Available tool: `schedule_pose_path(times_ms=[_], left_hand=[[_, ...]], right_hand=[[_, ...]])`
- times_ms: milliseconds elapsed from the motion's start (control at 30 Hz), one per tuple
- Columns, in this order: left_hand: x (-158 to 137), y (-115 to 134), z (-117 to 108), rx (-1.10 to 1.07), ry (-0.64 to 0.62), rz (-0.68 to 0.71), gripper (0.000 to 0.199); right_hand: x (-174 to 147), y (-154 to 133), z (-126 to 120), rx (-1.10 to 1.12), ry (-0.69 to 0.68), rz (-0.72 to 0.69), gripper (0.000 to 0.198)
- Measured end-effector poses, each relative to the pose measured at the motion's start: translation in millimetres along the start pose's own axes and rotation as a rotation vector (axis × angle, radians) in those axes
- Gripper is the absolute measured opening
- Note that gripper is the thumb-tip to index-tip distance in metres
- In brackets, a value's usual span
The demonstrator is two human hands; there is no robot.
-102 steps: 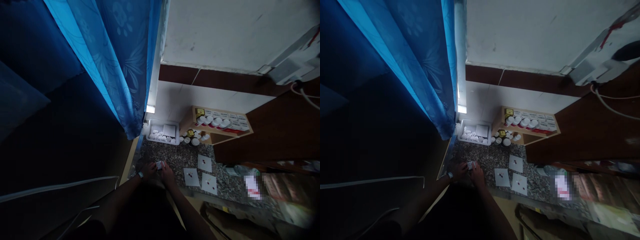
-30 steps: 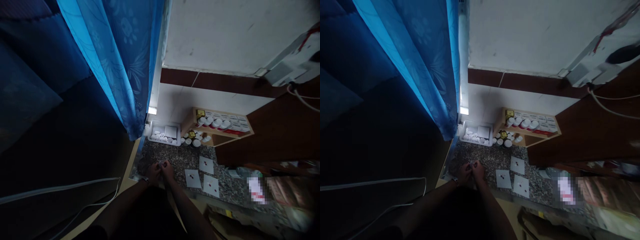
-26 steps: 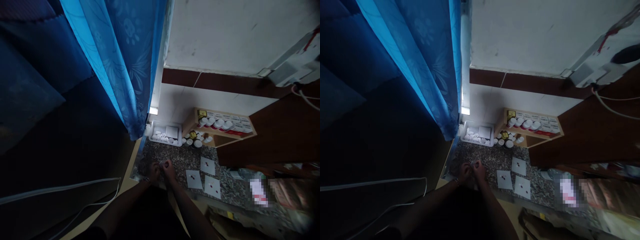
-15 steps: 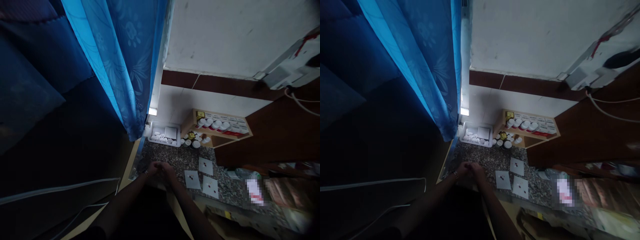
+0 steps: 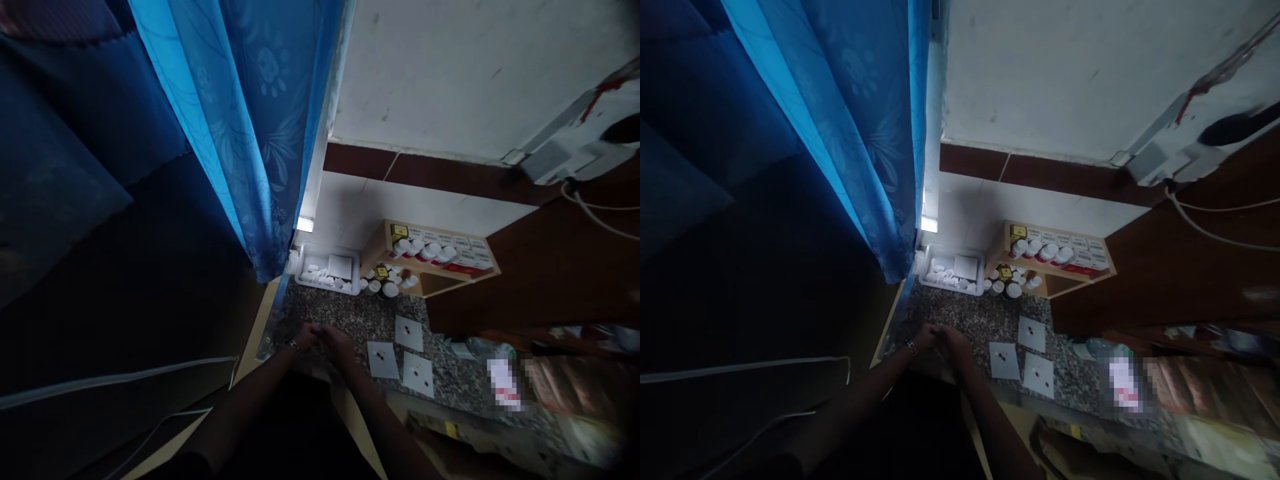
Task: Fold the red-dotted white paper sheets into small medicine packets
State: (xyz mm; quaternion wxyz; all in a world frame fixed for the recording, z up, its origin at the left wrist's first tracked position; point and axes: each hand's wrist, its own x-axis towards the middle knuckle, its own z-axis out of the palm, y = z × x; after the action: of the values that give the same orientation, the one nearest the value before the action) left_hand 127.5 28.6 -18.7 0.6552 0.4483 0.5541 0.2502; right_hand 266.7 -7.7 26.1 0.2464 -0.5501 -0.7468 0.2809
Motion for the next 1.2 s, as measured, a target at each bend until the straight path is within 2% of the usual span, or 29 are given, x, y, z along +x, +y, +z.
schedule_pose_path(times_ms=[133,267,400,467,567,667,833,933,1133,1200], left_hand=[[-5.1,7.4,-1.7,0.067,-0.149,0.042,0.009],[-7.9,12.4,-3.7,0.101,-0.159,-0.015,0.012],[-12.2,10.9,0.3,-0.126,-0.187,-0.104,0.028],[-15.2,6.9,6.4,-0.3,-0.161,-0.136,0.038],[-16.7,-2.5,16.4,-0.436,-0.008,-0.147,0.048],[-12.6,-11.0,17.8,-0.307,0.14,-0.11,0.047],[-7.7,-15.4,2.3,-0.032,0.14,-0.063,0.039],[-8.9,-18.2,-0.3,-0.016,0.128,-0.076,0.034],[-6.7,-21.4,8.4,-0.063,0.137,-0.148,0.031],[-6.8,-19.0,8.1,-0.066,0.109,-0.168,0.03]], right_hand=[[5.2,0.2,-2.3,0.08,0.064,0.195,0.042],[15.3,3.4,-4.9,0.165,0.059,0.262,0.026],[19.1,7.6,-3.1,0.351,0.218,0.45,0.033],[18.3,9.5,1.0,0.47,0.314,0.52,0.037],[15.4,12.2,10.9,0.549,0.398,0.58,0.039],[13.0,14.8,21.2,0.545,0.444,0.641,0.04],[11.8,17.9,30.5,0.719,0.391,0.755,0.04],[11.9,17.1,33.8,0.801,0.388,0.787,0.039],[10.5,13.6,36.1,0.748,0.549,0.849,0.042],[9.8,13.8,34.0,0.775,0.536,0.84,0.043]])
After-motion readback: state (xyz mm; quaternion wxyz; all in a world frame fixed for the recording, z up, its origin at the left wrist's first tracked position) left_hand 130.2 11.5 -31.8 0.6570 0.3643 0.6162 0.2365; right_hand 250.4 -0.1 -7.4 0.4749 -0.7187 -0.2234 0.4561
